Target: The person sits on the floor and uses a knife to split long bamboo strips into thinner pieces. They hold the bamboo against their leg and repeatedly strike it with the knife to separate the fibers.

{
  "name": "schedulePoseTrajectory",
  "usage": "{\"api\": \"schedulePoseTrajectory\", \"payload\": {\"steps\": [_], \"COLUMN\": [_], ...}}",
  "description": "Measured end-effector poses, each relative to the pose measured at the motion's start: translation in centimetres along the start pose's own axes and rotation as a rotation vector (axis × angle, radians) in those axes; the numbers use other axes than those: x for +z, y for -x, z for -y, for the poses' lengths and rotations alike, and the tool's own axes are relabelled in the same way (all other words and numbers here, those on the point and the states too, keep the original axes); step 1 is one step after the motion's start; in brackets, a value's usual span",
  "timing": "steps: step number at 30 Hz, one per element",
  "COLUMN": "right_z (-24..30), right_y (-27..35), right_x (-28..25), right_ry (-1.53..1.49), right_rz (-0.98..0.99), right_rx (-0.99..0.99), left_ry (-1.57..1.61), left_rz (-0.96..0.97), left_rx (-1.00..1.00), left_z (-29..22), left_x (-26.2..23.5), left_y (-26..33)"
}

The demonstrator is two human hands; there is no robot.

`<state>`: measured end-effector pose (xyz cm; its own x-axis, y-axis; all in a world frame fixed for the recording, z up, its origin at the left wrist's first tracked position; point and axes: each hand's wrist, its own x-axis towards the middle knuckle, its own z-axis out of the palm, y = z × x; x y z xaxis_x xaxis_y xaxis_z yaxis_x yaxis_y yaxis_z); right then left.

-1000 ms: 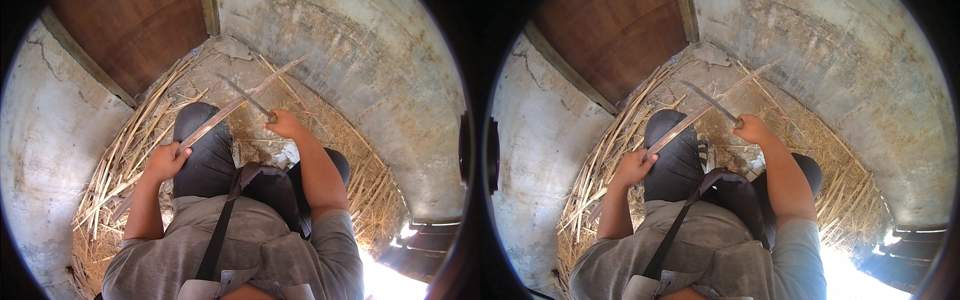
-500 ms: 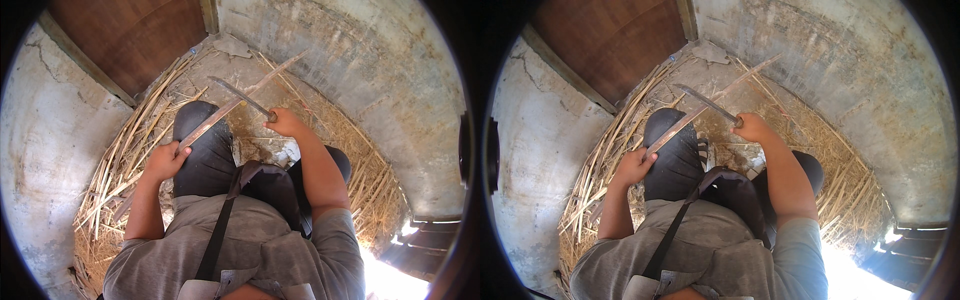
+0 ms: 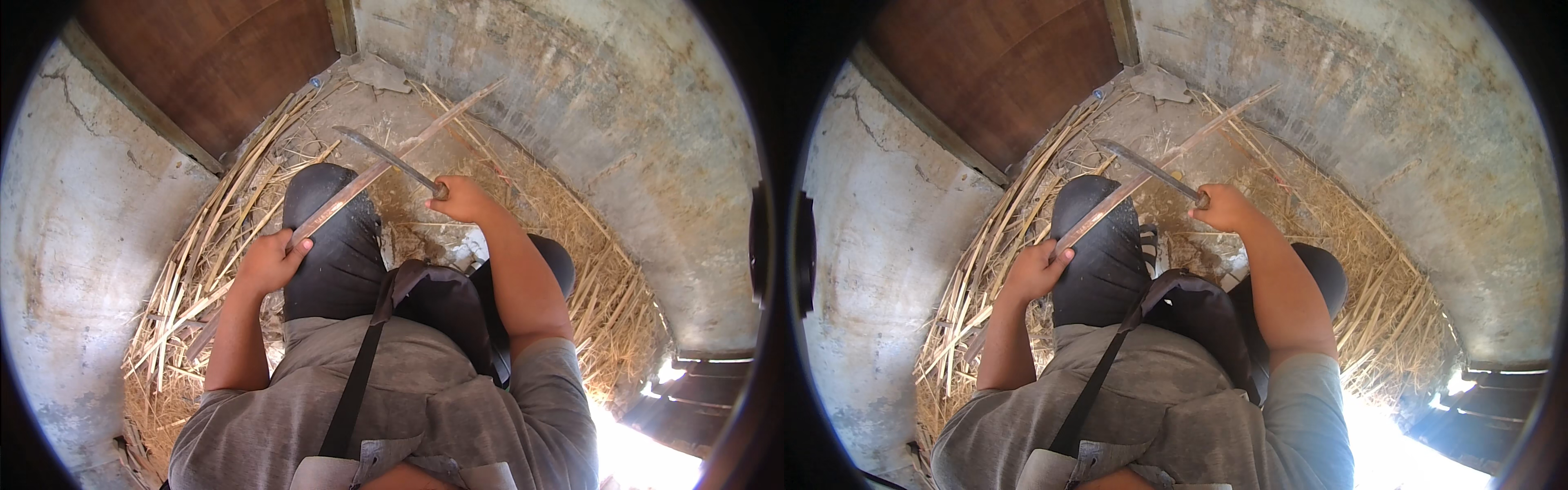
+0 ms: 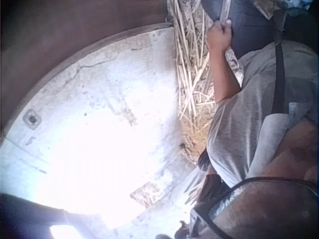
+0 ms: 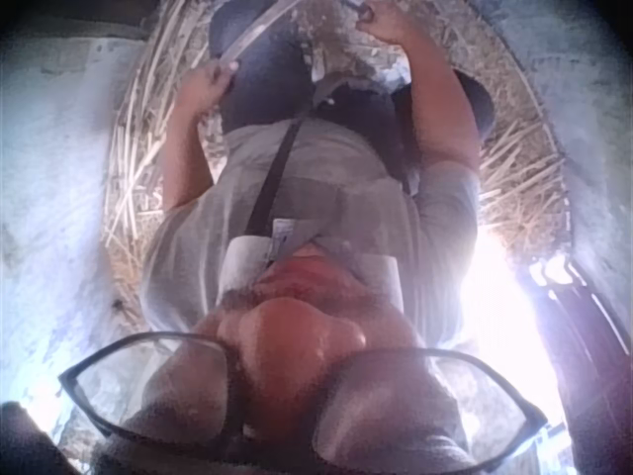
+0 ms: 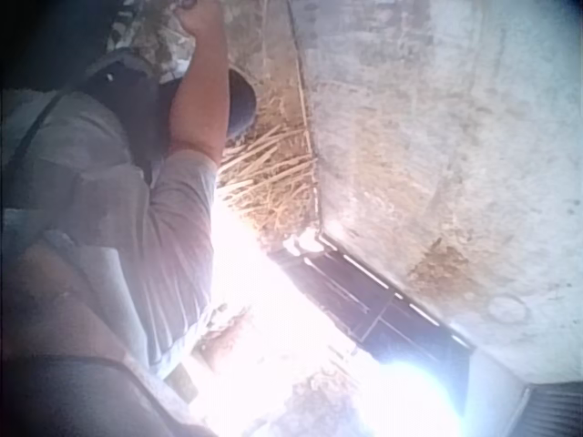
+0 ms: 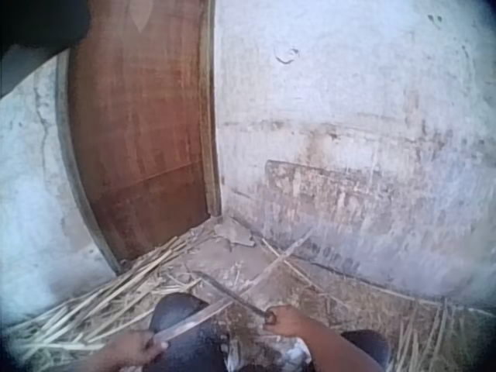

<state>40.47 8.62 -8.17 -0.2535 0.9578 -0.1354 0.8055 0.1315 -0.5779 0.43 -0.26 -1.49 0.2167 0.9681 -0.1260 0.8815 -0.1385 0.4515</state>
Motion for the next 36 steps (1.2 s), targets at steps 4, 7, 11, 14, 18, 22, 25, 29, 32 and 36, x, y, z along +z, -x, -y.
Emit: {"api": "schedulePoseTrajectory", "payload": {"steps": [4, 7, 11, 14, 18, 22, 25, 29, 32, 36], "right_z": [0.6, 0.1, 0.2, 0.9, 0.9, 0.7, 0.7, 0.2, 0.2, 0.1], "right_y": [0.1, 0.0, 0.2, 0.4, 0.5, 0.4, 0.3, 0.1, 0.1, 0.0], "right_x": [-0.5, -0.6, -0.8, -1.0, -0.7, -0.5, -0.2, 0.2, 0.1, 0.2], "right_ry": [0.004, -0.003, 0.006, -0.002, 0.015, 0.001, 0.010, 0.007, 0.001, 0.007], "right_rz": [0.041, 0.015, 0.013, 0.034, 0.025, 0.023, 0.014, 0.003, 0.010, 0.017], "right_rx": [0.020, 0.015, 0.021, 0.005, -0.029, -0.019, -0.021, -0.037, -0.032, -0.029], "left_ry": [0.008, 0.001, 0.001, 0.017, 0.020, 0.018, 0.022, 0.019, 0.028, 0.010], "left_rz": [0.000, 0.001, 0.001, -0.021, -0.013, -0.018, -0.017, -0.003, -0.006, 0.006], "left_rx": [-0.013, -0.015, -0.014, -0.001, -0.007, -0.001, -0.007, -0.028, -0.025, -0.036], "left_z": [-0.1, -0.3, -0.3, -0.1, -0.1, -0.1, 0.1, -0.2, -0.2, -0.5], "left_x": [0.0, -0.1, -0.1, 0.1, 0.0, 0.1, 0.2, 0.1, 0.2, 0.0], "left_y": [0.1, 0.1, 0.0, 0.1, 0.1, 0.1, 0.1, 0.1, 0.1, 0.1]}}
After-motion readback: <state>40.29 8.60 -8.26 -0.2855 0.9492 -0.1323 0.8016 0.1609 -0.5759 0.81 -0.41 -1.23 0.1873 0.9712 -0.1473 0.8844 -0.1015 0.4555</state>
